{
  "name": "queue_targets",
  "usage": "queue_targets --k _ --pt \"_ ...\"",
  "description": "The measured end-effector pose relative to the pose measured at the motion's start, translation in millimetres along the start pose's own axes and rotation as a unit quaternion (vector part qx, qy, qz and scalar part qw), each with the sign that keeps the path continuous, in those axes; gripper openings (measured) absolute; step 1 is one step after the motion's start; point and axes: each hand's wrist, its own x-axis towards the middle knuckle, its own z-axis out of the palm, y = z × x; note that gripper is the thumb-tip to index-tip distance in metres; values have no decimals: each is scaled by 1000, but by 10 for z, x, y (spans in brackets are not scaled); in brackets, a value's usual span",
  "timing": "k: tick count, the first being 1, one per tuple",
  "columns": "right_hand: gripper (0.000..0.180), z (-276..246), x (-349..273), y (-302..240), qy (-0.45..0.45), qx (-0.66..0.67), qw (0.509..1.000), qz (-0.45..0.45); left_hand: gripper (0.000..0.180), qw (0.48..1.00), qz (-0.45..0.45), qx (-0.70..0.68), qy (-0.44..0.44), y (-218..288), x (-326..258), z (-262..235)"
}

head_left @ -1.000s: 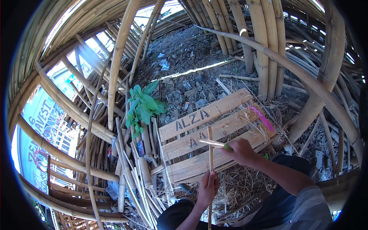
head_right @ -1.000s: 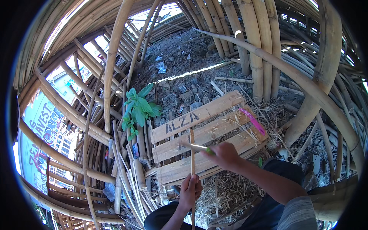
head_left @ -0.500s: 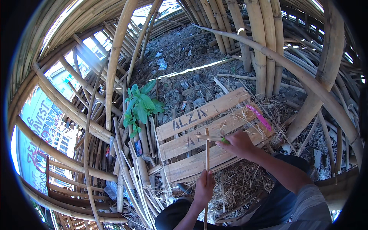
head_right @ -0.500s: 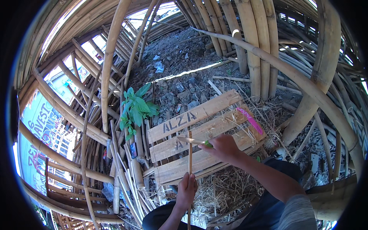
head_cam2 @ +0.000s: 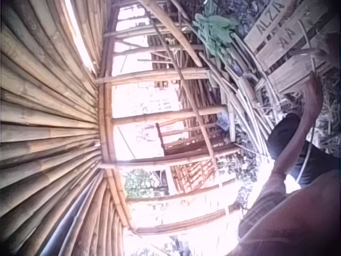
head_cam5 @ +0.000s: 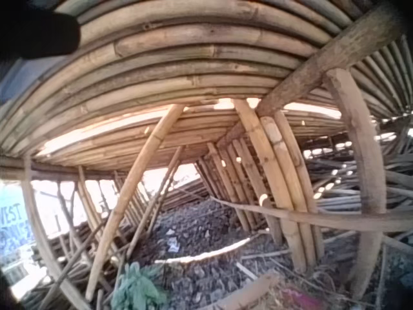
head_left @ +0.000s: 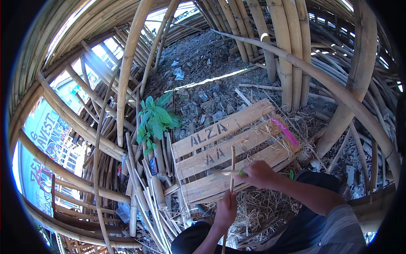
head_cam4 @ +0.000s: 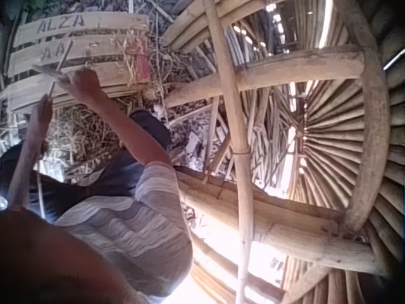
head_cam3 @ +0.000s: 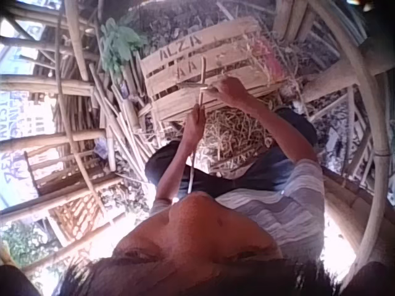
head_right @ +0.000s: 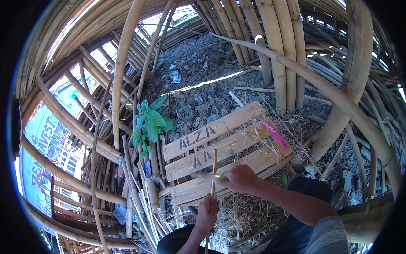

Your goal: Scraping or whittling a thin bamboo stick using a knife.

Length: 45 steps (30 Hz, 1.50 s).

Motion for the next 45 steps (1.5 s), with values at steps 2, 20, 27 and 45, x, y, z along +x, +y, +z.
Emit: queue_targets --k 2,20,27,45 --pt "57 73 -75 -99 1 -33 994 -100 20 1000 10 7 2 -5 -28 -4" --pt "62 -101 207 422 20 -67 994 82 23 999 37 5 -11 37 -38 -7" --pt "66 -36 80 160 23 86 979 181 27 985 -68 -159 0 197 26 -204" --pt "57 -136 25 -35 -62 -18 997 -32 26 1000 -6 11 17 80 55 -75"
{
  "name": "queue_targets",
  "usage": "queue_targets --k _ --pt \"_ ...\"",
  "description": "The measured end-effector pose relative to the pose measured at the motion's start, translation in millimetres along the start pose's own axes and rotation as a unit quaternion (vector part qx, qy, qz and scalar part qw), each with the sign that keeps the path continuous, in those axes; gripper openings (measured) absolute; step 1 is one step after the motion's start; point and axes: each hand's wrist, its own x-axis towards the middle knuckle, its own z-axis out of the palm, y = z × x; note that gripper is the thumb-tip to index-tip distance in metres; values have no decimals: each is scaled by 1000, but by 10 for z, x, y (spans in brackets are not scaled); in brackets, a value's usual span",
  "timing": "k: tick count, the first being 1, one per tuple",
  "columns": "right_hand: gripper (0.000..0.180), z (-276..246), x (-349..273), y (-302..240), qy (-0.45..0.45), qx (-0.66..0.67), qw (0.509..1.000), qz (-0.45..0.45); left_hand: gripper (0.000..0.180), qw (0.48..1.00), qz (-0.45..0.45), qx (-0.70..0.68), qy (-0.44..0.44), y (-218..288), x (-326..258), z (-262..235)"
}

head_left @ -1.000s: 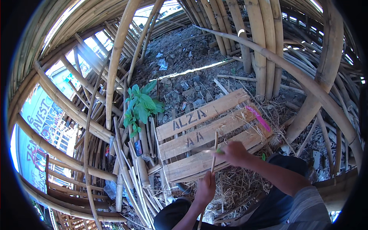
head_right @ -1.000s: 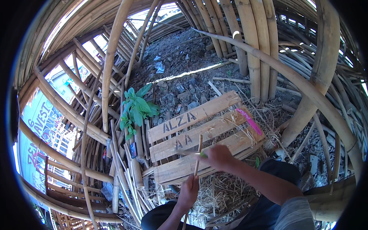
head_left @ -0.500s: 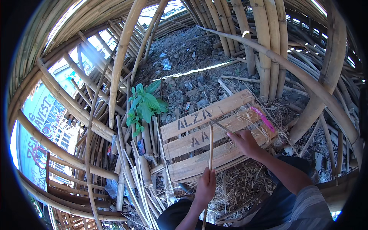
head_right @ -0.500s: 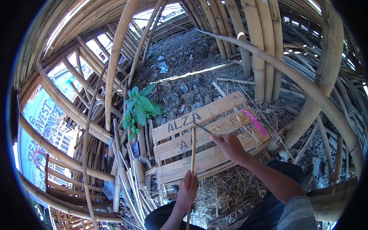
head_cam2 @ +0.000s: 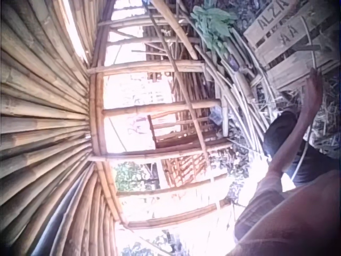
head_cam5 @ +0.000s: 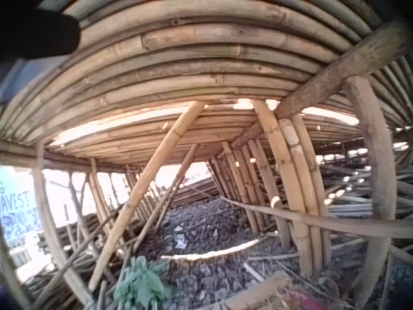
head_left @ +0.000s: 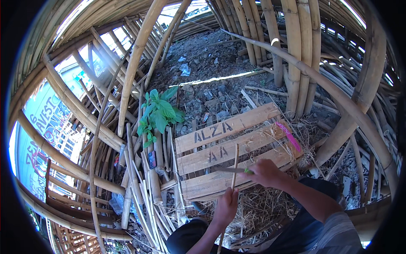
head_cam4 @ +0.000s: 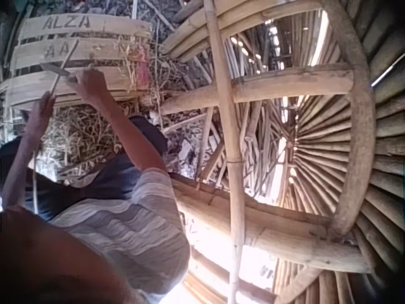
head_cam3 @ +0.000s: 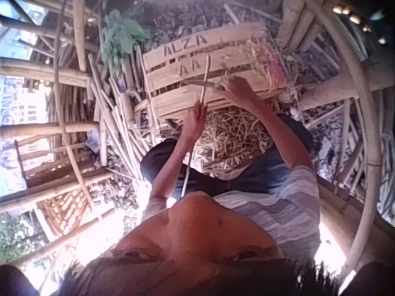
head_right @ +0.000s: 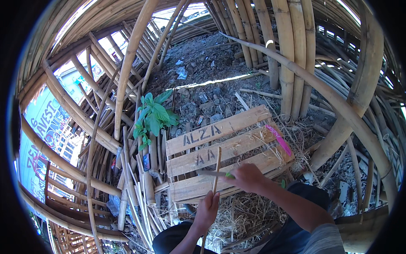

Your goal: Scraping or whittling a thin bamboo stick using a knife.

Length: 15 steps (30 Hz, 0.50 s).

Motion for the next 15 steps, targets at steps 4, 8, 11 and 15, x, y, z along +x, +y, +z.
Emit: queue_targets --k 4,8,11,15 --pt "57 -56 52 11 40 -7 996 76 27 1000 1 16 -9 25 -36 11" --pt "57 -145 152 226 129 13 982 141 28 1000 -7 -3 -23 29 -32 34" --pt "56 -161 78 -21 50 47 986 154 28 1000 -19 -14 -19 -37 -22 28" --pt "58 90 -49 -86 29 13 999 37 28 1000 -12 2 -7 -7 2 23"
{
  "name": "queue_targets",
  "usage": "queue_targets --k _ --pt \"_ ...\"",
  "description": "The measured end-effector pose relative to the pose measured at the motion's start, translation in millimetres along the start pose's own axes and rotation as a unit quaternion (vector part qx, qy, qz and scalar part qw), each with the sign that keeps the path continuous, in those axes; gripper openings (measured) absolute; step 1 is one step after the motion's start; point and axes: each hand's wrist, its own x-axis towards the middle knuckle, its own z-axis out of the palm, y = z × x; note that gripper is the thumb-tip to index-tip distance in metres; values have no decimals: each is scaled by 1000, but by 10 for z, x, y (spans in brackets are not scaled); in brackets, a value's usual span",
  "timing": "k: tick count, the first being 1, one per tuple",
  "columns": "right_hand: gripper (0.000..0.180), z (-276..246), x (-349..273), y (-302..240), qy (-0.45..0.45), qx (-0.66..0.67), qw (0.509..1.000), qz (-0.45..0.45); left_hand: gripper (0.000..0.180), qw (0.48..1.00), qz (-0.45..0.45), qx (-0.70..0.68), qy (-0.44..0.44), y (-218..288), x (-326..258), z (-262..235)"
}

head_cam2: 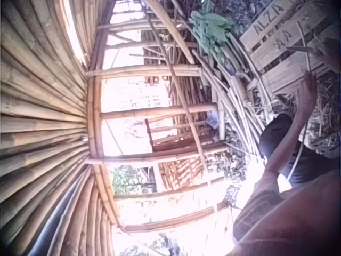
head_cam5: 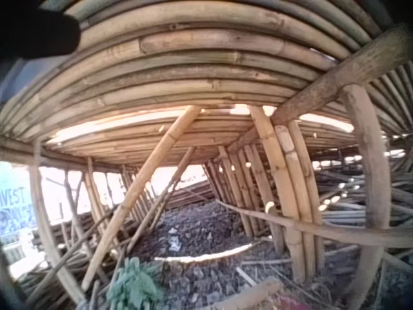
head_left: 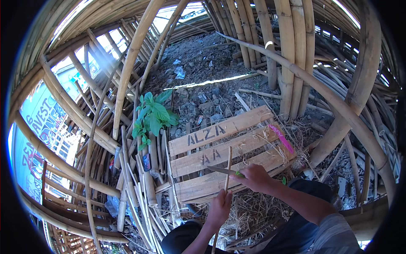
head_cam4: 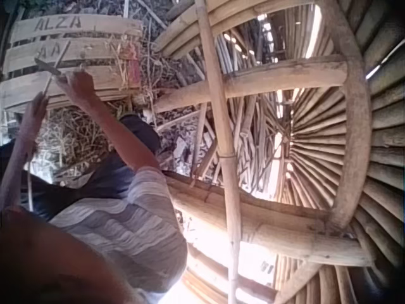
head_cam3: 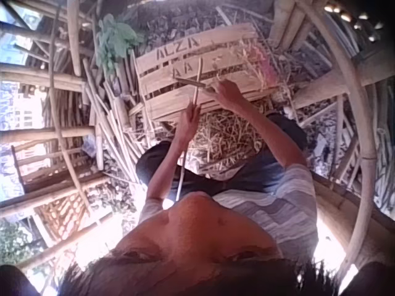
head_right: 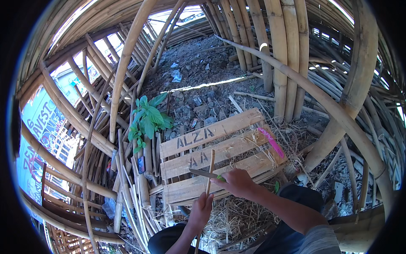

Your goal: Scraping or whittling a thin bamboo stick using a knife.

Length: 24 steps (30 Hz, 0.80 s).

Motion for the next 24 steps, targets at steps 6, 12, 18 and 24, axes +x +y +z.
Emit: queue_targets --k 6,12,18,24 --pt "58 -119 170 44 37 -35 996 69 28 1000 1 18 -3 -61 -1 10" --pt "56 141 34 1 -3 14 1000 -18 29 1000 -2 11 -5 -38 -11 16" --pt "57 -47 161 96 33 -44 997 52 27 1000 10 18 -11 39 -45 9" --pt "54 97 10 -22 -11 18 999 41 25 1000 1 13 -18 0 -27 26"
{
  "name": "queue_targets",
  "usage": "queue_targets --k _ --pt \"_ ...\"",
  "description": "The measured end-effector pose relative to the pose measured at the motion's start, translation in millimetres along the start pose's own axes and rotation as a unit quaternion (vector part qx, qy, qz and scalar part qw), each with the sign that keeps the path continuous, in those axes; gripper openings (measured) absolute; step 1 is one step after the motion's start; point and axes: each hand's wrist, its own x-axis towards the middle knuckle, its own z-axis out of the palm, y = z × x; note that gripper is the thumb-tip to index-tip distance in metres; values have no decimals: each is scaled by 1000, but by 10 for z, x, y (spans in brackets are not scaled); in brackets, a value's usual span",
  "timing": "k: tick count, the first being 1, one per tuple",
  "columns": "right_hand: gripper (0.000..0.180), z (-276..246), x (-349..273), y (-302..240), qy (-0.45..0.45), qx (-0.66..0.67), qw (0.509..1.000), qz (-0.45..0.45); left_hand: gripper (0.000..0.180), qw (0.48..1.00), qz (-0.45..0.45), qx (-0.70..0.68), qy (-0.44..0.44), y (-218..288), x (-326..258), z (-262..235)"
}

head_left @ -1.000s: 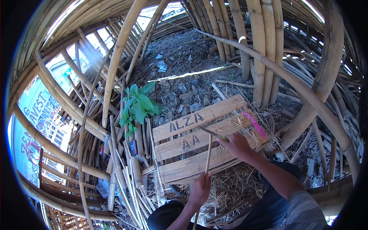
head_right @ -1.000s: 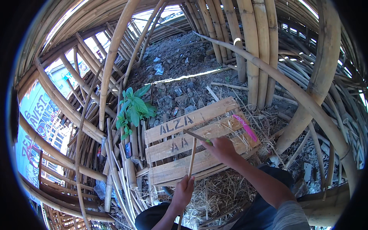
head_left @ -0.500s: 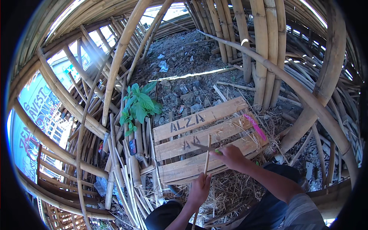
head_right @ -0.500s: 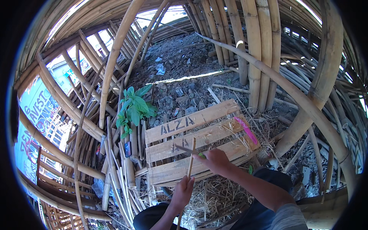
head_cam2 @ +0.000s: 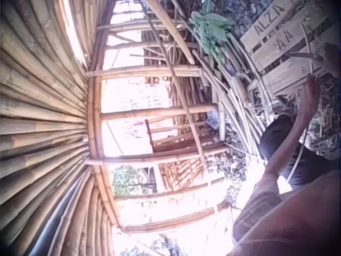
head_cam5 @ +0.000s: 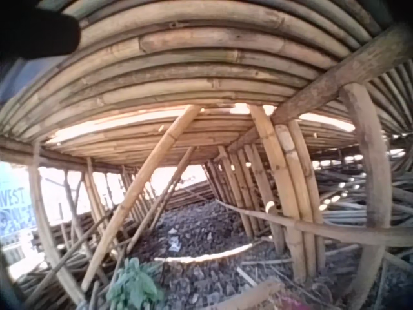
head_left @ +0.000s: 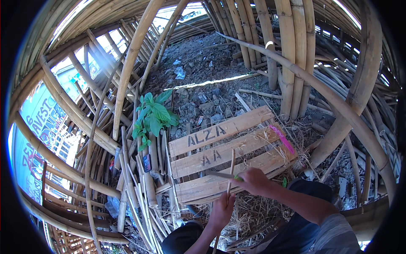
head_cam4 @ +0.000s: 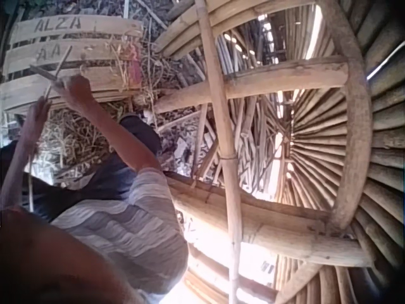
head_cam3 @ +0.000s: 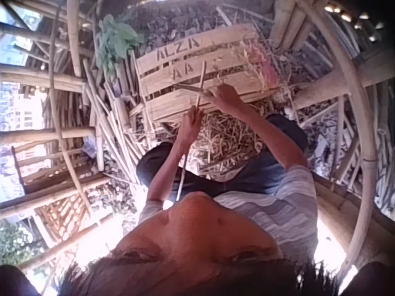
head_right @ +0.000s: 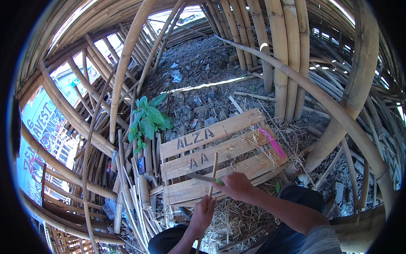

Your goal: Scraping or whittling a thin bamboo stick using a knife.

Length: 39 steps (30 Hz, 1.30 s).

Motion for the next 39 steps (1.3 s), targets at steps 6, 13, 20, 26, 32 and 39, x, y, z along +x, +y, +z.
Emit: queue_targets --k 6,13,20,26,32,39 --pt "58 -120 111 1 -2 -33 999 -9 24 1000 0 1 10 -27 -2 -15" --pt "60 -50 74 89 27 -11 999 20 26 1000 11 5 10 53 -9 -21" --pt "57 -100 51 -63 1 -22 999 -42 26 999 18 -14 29 68 6 -76" --pt "56 -109 69 33 57 -7 998 -22 27 999 31 7 24 69 16 -62" --pt "56 -57 -15 -9 -1 -3 997 -80 29 999 30 6 25 58 -5 -76" --pt "60 -206 151 90 45 -41 998 10 29 999 20 11 24 50 14 -54"
